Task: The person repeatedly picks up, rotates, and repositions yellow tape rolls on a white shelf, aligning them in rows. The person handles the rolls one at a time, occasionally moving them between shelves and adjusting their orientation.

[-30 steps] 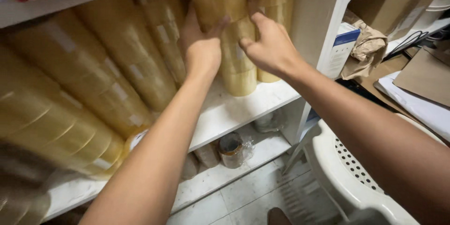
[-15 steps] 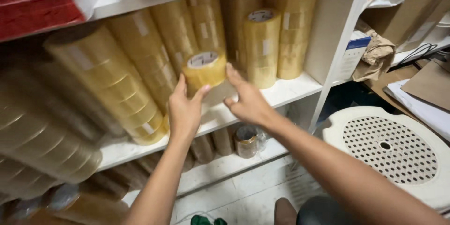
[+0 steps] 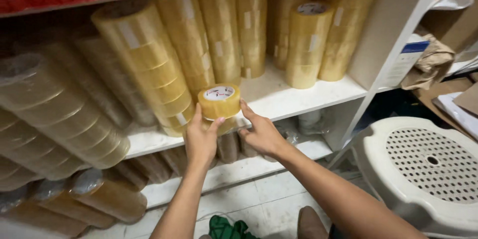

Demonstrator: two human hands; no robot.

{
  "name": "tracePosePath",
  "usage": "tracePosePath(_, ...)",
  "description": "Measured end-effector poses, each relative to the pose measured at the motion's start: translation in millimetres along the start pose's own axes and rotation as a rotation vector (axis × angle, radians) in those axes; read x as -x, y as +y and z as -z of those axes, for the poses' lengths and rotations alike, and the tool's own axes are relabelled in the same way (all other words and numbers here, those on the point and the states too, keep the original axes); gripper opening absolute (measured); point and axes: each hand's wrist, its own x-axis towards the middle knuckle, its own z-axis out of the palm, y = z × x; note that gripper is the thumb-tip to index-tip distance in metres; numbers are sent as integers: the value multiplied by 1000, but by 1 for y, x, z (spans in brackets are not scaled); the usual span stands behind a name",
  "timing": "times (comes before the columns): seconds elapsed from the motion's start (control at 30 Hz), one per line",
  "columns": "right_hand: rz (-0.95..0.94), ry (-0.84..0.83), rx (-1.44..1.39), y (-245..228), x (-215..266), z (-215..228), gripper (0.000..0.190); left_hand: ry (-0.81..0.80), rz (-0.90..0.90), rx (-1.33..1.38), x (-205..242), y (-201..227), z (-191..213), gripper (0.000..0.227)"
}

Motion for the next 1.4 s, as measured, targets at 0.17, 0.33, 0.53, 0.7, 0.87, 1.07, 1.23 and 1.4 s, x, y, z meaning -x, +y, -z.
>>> tracePosePath(0.17, -42, -18, -4, -8, -2, -7, 85, 4, 13, -38, -4, -19, -4, 83)
tracePosePath(0.33, -64, -25, -24, -15, -4, -16, 84, 60, -80, -33, -3, -23, -1, 81)
tracePosePath(0.53, -61, -12, -48, -15, -6, -20, 84, 87, -93, -38, -6, -32, -6, 80)
tracePosePath(0.7, -54, -21, -23, -17, -8, -21, 85, 111, -44, -26, -7, -36, -12, 80)
tracePosePath(0.87, -64, -34, -17, -12, -11, -25, 87, 135, -90, -53, -11, -42, -16, 80)
tracePosePath(1.07, -94, -64, 10, 4, -17, -32, 92, 139, -61, -42, -7, -35, -15, 80)
tracePosePath(1.23, -105, -80, 51, 20, -22, -39, 93, 136, -39, -84, -12, -43, -18, 79)
tracePosePath(1.4, -61, -90, 78, -2, -14, -31, 87, 131, -18, -99, -13, -53, -19, 77)
